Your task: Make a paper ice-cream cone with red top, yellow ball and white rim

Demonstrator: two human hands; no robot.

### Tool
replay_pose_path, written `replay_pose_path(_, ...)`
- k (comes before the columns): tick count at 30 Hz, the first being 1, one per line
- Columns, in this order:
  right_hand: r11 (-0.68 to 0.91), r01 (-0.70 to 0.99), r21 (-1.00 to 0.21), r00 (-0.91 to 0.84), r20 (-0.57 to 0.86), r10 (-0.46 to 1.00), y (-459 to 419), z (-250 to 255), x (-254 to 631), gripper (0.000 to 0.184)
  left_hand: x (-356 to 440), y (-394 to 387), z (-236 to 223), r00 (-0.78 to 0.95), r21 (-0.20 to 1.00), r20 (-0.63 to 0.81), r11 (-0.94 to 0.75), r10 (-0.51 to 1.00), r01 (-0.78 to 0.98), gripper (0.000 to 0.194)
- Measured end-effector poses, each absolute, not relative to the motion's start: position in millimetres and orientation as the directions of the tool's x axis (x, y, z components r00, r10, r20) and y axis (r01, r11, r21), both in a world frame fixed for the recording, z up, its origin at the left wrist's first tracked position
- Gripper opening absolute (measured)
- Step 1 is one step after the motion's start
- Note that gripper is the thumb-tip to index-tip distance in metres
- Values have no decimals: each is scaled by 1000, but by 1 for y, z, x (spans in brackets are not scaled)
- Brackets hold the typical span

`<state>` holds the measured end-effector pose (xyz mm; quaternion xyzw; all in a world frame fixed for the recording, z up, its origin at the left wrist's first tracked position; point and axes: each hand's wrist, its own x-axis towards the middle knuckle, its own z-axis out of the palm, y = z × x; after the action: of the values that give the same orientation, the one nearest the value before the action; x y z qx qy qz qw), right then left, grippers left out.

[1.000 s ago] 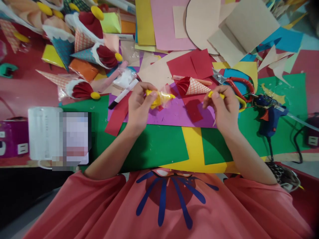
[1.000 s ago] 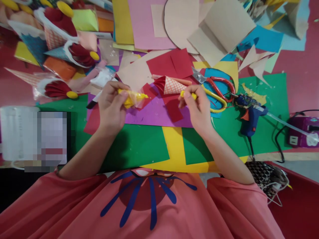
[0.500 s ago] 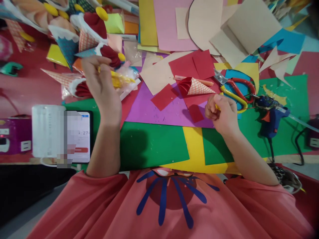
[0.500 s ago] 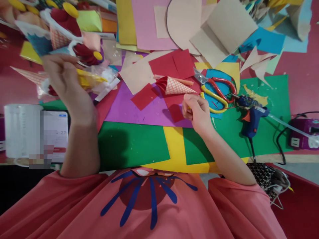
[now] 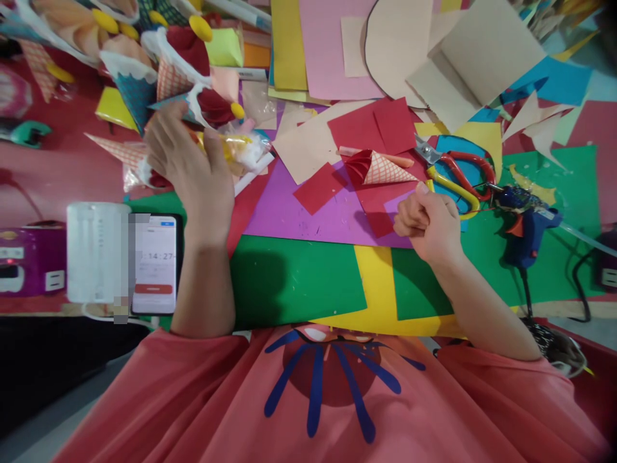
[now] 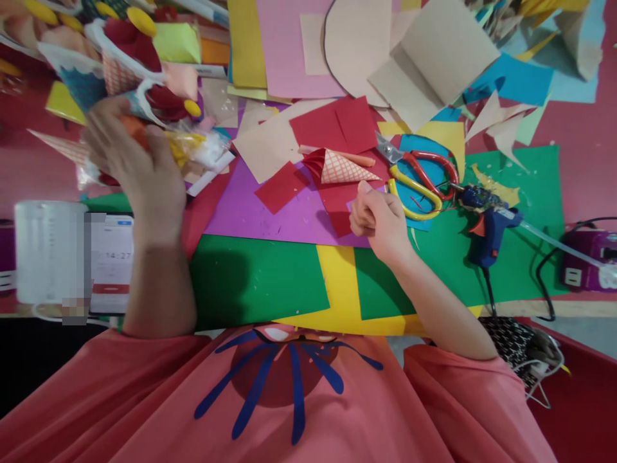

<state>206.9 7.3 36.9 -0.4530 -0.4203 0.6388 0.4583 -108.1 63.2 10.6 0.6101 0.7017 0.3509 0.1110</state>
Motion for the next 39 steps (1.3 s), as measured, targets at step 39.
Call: replay_pose_path(39,390,297,-871,-372,271,888,-11,22,197,19,5,0,16,450,934,170,-289,877,209,48)
